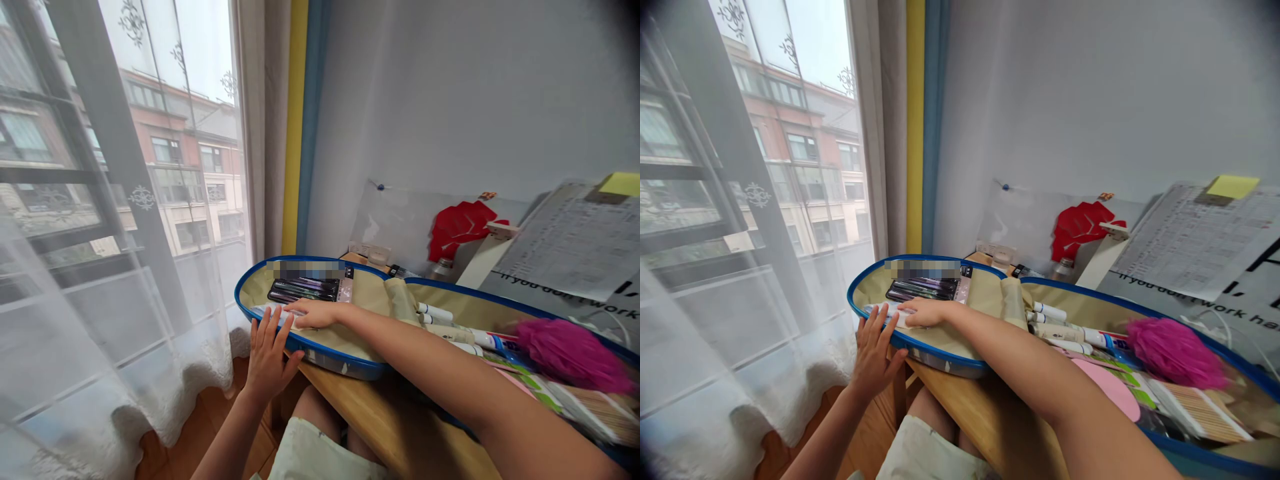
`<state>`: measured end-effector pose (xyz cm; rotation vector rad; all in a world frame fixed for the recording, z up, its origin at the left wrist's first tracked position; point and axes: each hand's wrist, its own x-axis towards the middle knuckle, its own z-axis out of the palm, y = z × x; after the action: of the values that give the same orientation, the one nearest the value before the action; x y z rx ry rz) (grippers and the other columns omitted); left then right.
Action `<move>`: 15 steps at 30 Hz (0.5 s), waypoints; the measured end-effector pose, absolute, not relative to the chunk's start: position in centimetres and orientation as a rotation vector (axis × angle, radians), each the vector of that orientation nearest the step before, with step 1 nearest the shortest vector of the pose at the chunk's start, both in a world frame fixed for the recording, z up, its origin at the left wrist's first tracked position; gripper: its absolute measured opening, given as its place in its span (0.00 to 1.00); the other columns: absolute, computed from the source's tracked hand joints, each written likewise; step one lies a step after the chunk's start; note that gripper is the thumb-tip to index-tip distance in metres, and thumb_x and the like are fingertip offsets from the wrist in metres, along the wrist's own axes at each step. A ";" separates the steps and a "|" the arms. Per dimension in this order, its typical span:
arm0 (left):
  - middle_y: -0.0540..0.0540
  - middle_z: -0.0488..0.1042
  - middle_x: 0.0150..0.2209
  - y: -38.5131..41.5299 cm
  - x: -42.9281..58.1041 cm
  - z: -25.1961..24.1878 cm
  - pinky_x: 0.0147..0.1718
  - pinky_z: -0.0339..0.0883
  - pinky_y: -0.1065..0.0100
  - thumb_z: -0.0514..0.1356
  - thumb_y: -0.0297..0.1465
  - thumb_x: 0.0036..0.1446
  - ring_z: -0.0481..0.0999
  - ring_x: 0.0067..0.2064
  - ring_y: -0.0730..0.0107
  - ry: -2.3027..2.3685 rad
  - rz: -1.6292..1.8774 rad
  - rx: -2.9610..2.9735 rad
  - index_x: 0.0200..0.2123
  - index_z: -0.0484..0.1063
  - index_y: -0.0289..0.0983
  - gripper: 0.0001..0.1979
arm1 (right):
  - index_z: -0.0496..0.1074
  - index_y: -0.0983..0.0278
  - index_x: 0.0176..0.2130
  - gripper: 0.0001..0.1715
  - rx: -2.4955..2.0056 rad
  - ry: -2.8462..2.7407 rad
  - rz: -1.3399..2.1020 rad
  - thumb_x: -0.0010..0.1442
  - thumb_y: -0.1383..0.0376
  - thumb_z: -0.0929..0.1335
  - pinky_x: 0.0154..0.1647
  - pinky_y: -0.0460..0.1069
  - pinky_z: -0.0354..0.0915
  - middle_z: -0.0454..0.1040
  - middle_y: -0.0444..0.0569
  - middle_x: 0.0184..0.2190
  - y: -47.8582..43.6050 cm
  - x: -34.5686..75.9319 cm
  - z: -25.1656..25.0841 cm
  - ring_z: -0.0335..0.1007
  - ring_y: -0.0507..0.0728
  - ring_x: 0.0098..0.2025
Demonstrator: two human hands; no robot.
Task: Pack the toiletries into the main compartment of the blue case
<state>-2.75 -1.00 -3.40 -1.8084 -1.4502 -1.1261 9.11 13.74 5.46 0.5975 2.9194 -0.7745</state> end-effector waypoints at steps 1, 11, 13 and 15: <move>0.34 0.49 0.67 -1.0 -2.8 -3.4 0.63 0.39 0.47 0.51 0.39 0.63 0.44 0.68 0.49 -1.455 -1.125 -1.808 0.67 0.46 0.36 0.33 | 0.62 0.63 0.61 0.36 0.592 2.916 -0.766 0.54 0.60 0.66 0.60 0.57 0.55 0.65 0.53 0.59 13.7 9.1 5.6 0.59 0.62 0.61; 0.34 0.52 0.66 -0.9 -2.8 -3.4 0.63 0.39 0.46 0.50 0.39 0.63 0.44 0.68 0.50 -1.439 -1.129 -1.805 0.67 0.46 0.36 0.32 | 0.60 0.64 0.63 0.42 0.697 2.892 -0.680 0.57 0.45 0.63 0.64 0.59 0.51 0.60 0.54 0.63 12.2 9.9 8.1 0.54 0.64 0.65; 0.34 0.52 0.66 -0.9 -2.9 -3.4 0.63 0.39 0.46 0.51 0.39 0.63 0.44 0.68 0.50 -1.432 -1.133 -1.806 0.67 0.46 0.37 0.32 | 0.60 0.63 0.63 0.41 0.764 2.908 -0.662 0.58 0.45 0.62 0.65 0.56 0.52 0.60 0.52 0.63 12.0 10.4 8.8 0.55 0.62 0.65; 0.35 0.51 0.66 -0.9 -2.9 -3.3 0.63 0.39 0.46 0.51 0.38 0.63 0.44 0.68 0.50 -1.427 -1.135 -1.807 0.67 0.45 0.37 0.32 | 0.62 0.61 0.62 0.37 0.867 2.945 -0.630 0.60 0.46 0.61 0.65 0.55 0.52 0.61 0.49 0.63 12.0 11.6 10.0 0.54 0.60 0.65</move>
<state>-2.88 -0.91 -3.32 -1.8075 -1.4267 -1.1349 11.56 12.04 9.98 0.8672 2.9449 -0.6300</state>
